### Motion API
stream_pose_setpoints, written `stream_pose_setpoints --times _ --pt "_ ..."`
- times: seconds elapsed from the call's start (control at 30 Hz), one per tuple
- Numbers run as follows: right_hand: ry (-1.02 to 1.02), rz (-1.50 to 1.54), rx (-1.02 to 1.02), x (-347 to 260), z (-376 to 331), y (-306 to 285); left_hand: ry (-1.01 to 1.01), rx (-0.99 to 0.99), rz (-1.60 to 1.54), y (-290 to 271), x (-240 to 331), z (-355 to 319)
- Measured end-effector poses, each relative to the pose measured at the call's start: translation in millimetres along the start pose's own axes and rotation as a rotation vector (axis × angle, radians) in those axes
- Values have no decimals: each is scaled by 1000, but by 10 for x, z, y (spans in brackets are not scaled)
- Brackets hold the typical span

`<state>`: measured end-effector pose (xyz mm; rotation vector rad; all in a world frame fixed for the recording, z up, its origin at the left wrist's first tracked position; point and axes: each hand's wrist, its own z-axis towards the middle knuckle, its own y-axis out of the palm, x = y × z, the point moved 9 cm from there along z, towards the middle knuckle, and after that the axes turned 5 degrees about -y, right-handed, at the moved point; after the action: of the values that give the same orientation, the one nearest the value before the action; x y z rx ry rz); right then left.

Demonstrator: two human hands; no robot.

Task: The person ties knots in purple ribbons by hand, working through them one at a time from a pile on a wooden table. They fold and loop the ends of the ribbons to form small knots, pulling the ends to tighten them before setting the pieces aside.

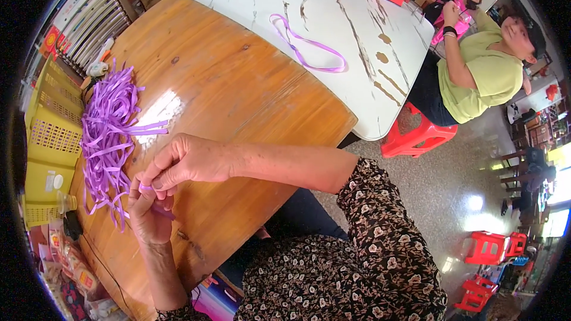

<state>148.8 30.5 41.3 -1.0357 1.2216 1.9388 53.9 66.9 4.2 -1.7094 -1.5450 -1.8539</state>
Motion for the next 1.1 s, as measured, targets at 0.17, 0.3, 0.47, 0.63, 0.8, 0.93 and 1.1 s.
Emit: stream_pose_setpoints --times 0.17,0.3,0.47,0.63,0.8,0.93,1.1 --pt "-179 -300 71 -109 33 -97 68 72 81 -12 52 -23" --pt "-486 -947 109 -354 -44 -6 189 158 204 -60 118 -47" --pt "-620 -1308 115 -355 -83 127 103 250 198 -157 -1 -23" --pt "-566 -1290 114 -333 -39 102 63 194 21 -80 -28 -41" --pt "-644 -1384 135 -382 -131 136 120 224 215 -29 -41 5" --pt "-731 -1423 124 -302 -163 200 136 278 446 -112 23 -44" --pt "-579 -1443 102 -225 -105 221 120 177 213 -148 -36 -21"
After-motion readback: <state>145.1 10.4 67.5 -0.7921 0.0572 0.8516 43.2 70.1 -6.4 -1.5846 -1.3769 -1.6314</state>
